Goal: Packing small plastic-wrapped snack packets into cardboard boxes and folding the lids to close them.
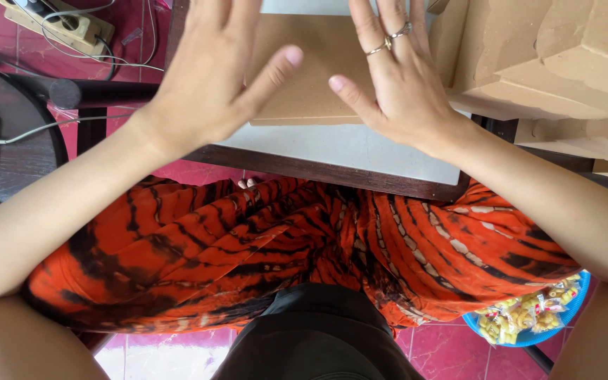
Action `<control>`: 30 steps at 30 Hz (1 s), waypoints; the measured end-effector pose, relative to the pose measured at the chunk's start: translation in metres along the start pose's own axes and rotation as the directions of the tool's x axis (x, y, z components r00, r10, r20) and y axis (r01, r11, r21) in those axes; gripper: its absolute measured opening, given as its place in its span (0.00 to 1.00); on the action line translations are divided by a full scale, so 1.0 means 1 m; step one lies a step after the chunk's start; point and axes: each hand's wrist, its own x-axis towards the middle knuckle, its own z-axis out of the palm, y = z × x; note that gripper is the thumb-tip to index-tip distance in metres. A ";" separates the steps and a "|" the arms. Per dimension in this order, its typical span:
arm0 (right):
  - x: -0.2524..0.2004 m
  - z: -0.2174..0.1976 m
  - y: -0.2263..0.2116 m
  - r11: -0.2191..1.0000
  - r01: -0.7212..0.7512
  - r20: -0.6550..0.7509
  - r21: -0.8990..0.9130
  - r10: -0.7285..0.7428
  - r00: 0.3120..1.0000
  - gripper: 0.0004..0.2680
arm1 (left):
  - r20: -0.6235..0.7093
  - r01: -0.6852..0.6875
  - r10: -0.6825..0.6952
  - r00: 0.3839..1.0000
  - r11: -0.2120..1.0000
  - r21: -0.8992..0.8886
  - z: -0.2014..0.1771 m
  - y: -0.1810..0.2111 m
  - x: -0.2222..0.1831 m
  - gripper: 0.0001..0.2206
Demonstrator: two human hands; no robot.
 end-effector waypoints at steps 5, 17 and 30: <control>0.019 0.005 -0.014 0.993 -0.036 0.265 -0.114 0.066 0.962 0.33 | 0.308 0.089 -0.125 0.943 0.988 0.128 0.034 0.002 0.005 0.42; 0.016 0.011 -0.010 0.995 0.032 0.272 -0.098 -0.004 0.962 0.37 | 0.416 -0.045 -0.202 0.887 0.858 0.513 0.056 -0.011 0.012 0.63; 0.006 -0.016 -0.022 0.961 0.064 0.114 -0.268 -0.034 0.993 0.44 | 0.491 -0.024 -0.196 0.849 0.914 0.404 0.006 0.028 0.038 0.64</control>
